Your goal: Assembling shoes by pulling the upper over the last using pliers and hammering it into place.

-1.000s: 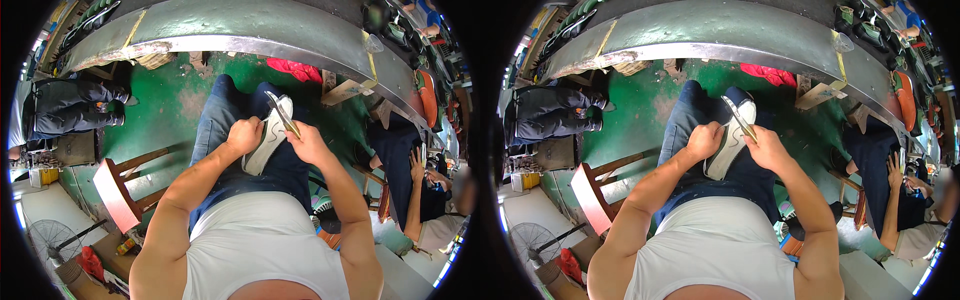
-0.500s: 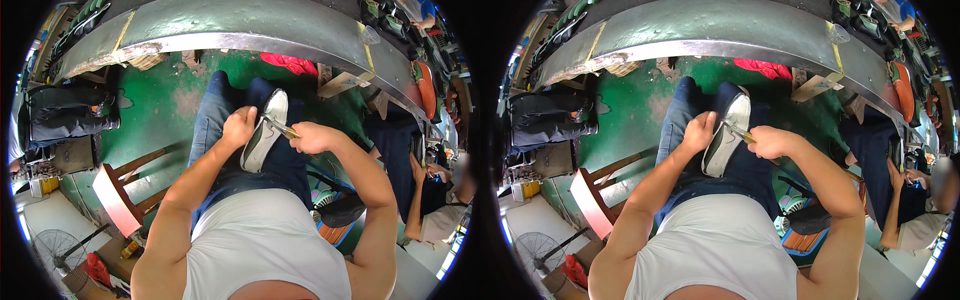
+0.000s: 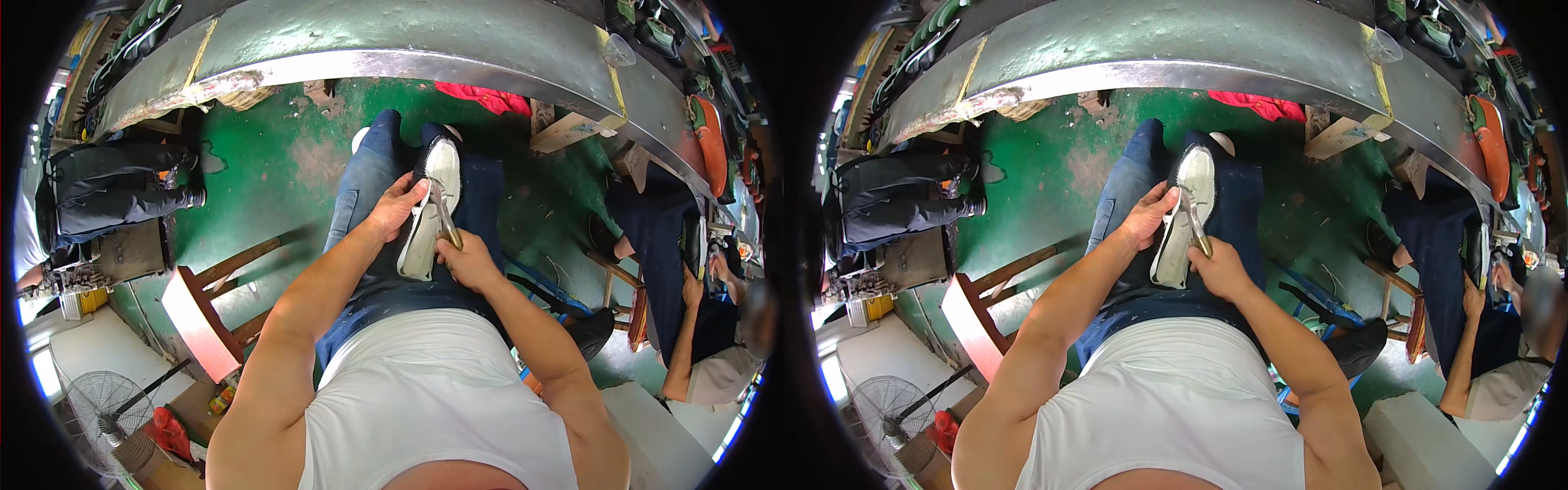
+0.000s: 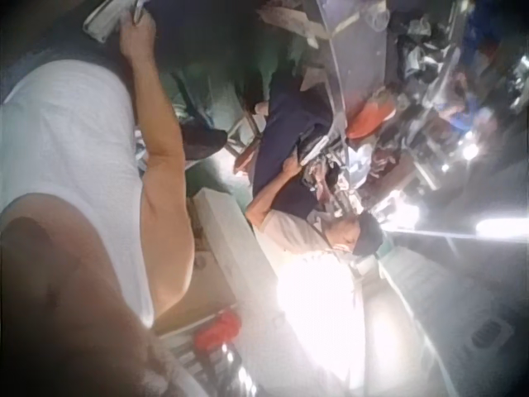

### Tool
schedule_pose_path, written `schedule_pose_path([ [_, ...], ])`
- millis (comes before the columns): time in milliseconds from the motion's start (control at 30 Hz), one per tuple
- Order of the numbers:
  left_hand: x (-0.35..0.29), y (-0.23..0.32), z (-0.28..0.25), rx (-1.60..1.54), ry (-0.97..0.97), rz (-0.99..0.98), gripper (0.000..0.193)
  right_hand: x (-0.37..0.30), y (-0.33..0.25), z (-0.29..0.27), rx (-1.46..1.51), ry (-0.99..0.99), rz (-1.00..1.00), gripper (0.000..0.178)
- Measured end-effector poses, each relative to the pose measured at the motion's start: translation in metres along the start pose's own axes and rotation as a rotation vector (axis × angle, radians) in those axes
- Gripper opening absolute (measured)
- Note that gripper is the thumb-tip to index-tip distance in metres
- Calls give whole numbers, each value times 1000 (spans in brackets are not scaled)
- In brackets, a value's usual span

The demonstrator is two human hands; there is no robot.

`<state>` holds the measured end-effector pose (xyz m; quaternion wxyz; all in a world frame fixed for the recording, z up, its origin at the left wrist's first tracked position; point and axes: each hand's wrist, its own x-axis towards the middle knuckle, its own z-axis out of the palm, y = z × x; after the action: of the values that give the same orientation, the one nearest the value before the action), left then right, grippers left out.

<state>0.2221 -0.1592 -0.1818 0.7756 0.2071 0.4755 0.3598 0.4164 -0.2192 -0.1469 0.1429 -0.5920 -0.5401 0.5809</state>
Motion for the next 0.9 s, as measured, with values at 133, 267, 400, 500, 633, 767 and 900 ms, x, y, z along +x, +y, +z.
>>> schedule_pose_path([
  [133, 7, -1, 2, -17, -1, -20, 74, 14, 37, -41, 910, -505, 245, 29],
  [267, 4, 5, 14, 112, 25, -28, 79, 8, 29, -85, 857, -698, 270, 44],
  [400, 12, 5, 8, 138, 125, -34, 74, 3, 1, -109, 479, -574, 213, 41],
  [500, 8, 4, 17, 233, 166, -33, 83, -4, -37, -106, 95, -226, -33, 41],
  [633, 5, 16, 26, 473, 189, -81, 97, 28, -50, -81, -321, -138, -192, 41],
  [767, 8, 19, 12, 434, 124, -162, 110, 26, -45, -87, -257, -177, -66, 35],
  [900, 7, 39, 9, 491, 149, -352, 120, -11, -40, -98, -296, -351, 35, 25],
])
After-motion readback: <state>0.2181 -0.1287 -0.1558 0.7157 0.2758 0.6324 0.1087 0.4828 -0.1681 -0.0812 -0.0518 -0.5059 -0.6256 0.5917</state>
